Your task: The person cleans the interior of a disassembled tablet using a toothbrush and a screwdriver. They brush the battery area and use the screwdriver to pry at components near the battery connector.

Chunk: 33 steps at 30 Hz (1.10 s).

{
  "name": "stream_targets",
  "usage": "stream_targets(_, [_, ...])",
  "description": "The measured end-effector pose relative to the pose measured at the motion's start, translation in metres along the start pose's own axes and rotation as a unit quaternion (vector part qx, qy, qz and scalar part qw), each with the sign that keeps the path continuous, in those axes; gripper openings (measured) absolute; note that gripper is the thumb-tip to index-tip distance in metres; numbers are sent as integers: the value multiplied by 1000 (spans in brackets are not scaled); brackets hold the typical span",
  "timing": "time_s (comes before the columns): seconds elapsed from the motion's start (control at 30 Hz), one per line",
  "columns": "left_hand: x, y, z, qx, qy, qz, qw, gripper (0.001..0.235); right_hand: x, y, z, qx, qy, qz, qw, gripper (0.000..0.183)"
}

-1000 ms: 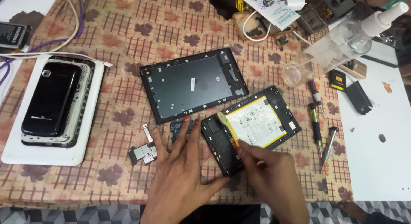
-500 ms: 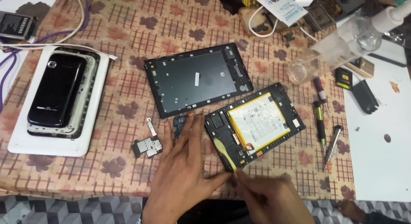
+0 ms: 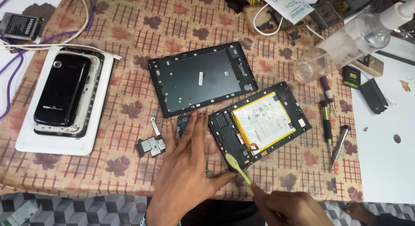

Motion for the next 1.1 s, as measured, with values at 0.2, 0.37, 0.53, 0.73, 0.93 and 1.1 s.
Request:
stream_targets(0.2, [1, 1, 1, 3, 2, -7, 1000, 131, -19, -42, -22, -103, 162, -57, 980, 22])
stream_targets(0.37, [1, 1, 0, -3, -4, -10, 1000, 127, -10, -50, -25, -151, 207, -35, 966, 16])
stream_targets(0.53, [1, -1, 1, 5, 2, -6, 1000, 130, 1, 0, 3, -150, 87, 18, 985, 21])
stream_targets(0.73, [3, 0, 0, 6, -3, -18, 1000, 131, -2, 2, -7, -2, 54, 24, 998, 13])
stream_targets(0.93, [0, 3, 0, -7, -8, -11, 1000, 127, -28, -84, -32, -139, 226, -56, 962, 21])
stream_targets(1.1, [3, 3, -4, -10, -21, -25, 999, 128, -13, -60, -19, -98, 188, 13, 977, 41])
Point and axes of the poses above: each hand's wrist, its own z-axis away from the middle knuckle, its own x-axis out of the palm, y = z × x, the point moved 8 cm from there along -z, towards the middle knuckle, and after that the axes turned 1 degree about y, right-handed, at the moved point
